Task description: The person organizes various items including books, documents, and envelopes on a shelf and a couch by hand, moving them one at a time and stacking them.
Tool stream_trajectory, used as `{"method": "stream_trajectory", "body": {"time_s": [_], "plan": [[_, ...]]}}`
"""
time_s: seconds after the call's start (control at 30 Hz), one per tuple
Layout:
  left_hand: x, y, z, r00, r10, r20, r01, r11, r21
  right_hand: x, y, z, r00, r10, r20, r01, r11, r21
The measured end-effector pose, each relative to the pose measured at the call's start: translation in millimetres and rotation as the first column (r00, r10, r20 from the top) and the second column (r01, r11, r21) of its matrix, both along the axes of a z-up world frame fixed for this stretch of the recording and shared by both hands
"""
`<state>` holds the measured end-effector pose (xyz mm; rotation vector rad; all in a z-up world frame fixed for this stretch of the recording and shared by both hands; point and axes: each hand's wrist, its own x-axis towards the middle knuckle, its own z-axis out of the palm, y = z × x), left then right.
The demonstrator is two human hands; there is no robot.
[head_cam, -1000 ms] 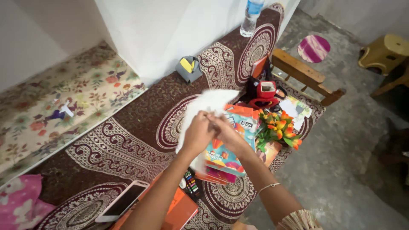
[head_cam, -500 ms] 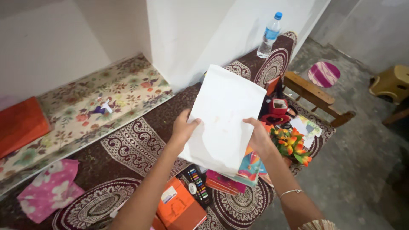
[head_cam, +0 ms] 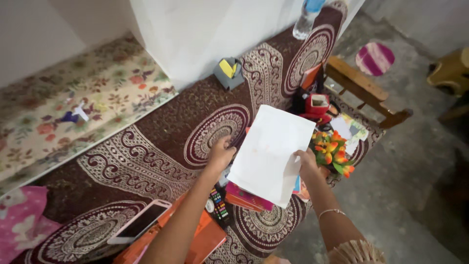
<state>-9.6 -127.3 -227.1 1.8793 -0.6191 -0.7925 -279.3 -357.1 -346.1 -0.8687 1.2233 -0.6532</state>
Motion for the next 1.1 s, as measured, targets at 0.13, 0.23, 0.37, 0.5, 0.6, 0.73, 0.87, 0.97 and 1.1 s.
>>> {"method": "stream_trajectory", "body": {"time_s": [0.13, 0.23, 0.37, 0.5, 0.6, 0.73, 0.87, 0.97, 1.1], "plan": [[0, -6, -22, 0.988, 0.004, -0.155, 0.002, 0.999, 0.040, -6, -9, -41, 0.995, 0.028, -0.099, -0.027, 1.000, 0.006], [5, -7, -23, 0.989, -0.016, -0.146, 0.017, 1.000, 0.007, -4, -3, -41, 0.978, 0.051, -0.203, -0.077, 0.989, -0.123], [7, -5, -11, 0.985, -0.009, -0.172, 0.010, 1.000, 0.006, 11, 19, 5, 0.633, -0.101, -0.768, -0.346, 0.850, -0.397], [5, 6, 11, 0.982, -0.001, -0.188, 0.001, 1.000, 0.001, 47, 51, 62, 0.528, -0.098, -0.843, -0.536, 0.732, -0.421], [12, 20, 24, 0.987, 0.008, -0.159, -0.015, 0.999, -0.045, 72, 75, 94, 0.641, -0.070, -0.764, -0.615, 0.548, -0.566], [30, 44, 39, 0.996, 0.008, -0.086, -0.022, 0.986, -0.165, 112, 123, 134, 0.741, 0.018, -0.672, -0.625, 0.386, -0.678], [50, 88, 57, 0.994, 0.068, -0.090, -0.079, 0.989, -0.126, 152, 172, 166, 0.750, 0.123, -0.650, -0.655, 0.277, -0.703], [74, 138, 68, 0.987, 0.158, 0.014, -0.157, 0.986, -0.052, 186, 213, 181, 0.757, 0.172, -0.631, -0.652, 0.131, -0.747], [125, 230, 80, 0.972, 0.228, -0.051, -0.234, 0.950, -0.206, 249, 272, 203, 0.780, 0.279, -0.560, -0.573, -0.041, -0.819]]}}
